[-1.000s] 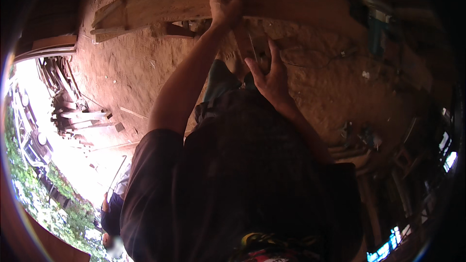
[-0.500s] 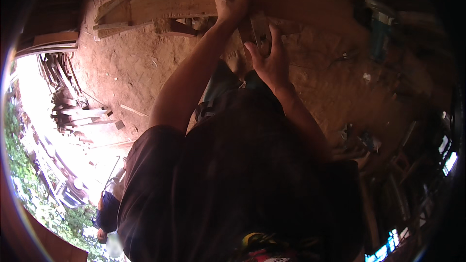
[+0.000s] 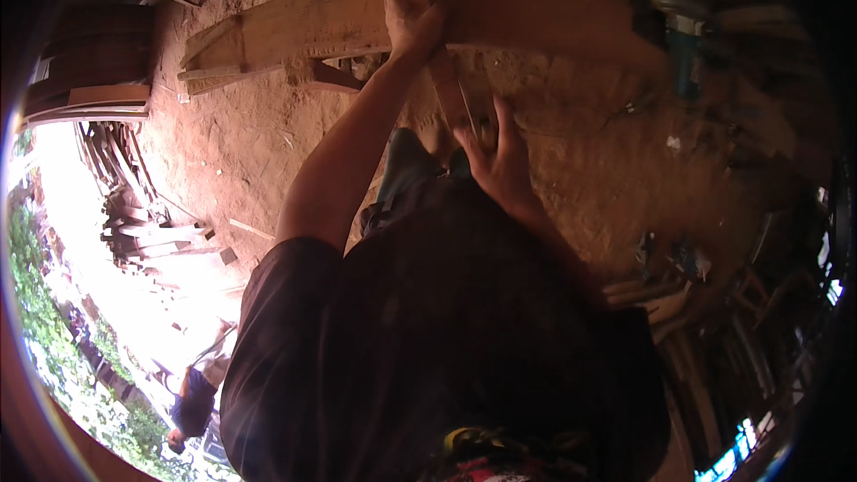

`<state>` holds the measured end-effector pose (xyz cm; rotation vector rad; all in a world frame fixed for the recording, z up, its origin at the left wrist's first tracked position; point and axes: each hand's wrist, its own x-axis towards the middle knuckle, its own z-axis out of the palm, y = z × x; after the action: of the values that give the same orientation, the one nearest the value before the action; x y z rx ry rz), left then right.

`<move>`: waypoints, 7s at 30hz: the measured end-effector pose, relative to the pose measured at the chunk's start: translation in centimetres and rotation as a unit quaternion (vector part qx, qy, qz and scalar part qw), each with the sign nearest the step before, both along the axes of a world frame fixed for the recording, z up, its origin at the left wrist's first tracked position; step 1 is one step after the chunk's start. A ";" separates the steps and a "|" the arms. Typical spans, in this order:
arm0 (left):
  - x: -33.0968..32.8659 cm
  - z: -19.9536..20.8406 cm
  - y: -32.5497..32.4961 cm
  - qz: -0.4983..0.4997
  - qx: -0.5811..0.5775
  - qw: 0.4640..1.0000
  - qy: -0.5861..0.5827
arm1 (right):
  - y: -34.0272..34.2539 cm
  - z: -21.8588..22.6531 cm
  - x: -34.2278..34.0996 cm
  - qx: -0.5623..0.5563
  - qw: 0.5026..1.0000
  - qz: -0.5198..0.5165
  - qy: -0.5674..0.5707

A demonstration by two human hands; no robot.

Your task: The person repeatedly smooths the edges of wooden planks using a sanding block. They rotate the planks to work different sides and occasionally reposition them on the workbench. The person briefly walks to a bucket and returns to continue sanding.

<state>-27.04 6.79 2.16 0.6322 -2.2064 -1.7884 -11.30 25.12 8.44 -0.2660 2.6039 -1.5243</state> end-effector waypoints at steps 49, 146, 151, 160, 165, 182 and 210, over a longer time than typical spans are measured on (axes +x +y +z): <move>-6.5 -2.3 -7.2 -0.157 -0.122 0.978 -0.067 | 10.5 -0.3 -20.7 -0.116 0.976 -0.143 -0.114; -5.2 3.7 -1.4 -0.191 -0.176 0.938 -0.228 | -7.6 8.0 -50.0 -0.127 0.751 -0.068 -0.644; -5.3 4.9 -2.0 -0.214 -0.168 0.935 -0.228 | -8.2 8.1 -50.9 -0.091 0.701 -0.070 -0.704; -5.6 4.8 -1.8 -0.195 -0.189 0.933 -0.235 | -6.3 -5.9 -50.3 -0.111 0.693 -0.056 -0.710; -5.7 4.5 -1.7 -0.195 -0.193 0.932 -0.238 | -6.1 2.1 -52.0 -0.126 0.687 -0.033 -0.715; -4.8 4.0 -7.8 -0.037 -0.231 0.945 -0.228 | -2.3 -4.5 -46.8 -0.277 0.754 -0.106 -0.586; -4.9 5.3 -3.6 -0.119 -0.111 0.934 -0.318 | -5.9 5.1 -44.9 -0.271 0.750 -0.045 -0.601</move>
<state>-31.96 3.22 7.44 1.0440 -2.9710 -1.5380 -56.22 19.22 13.56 0.6249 1.1499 -1.6000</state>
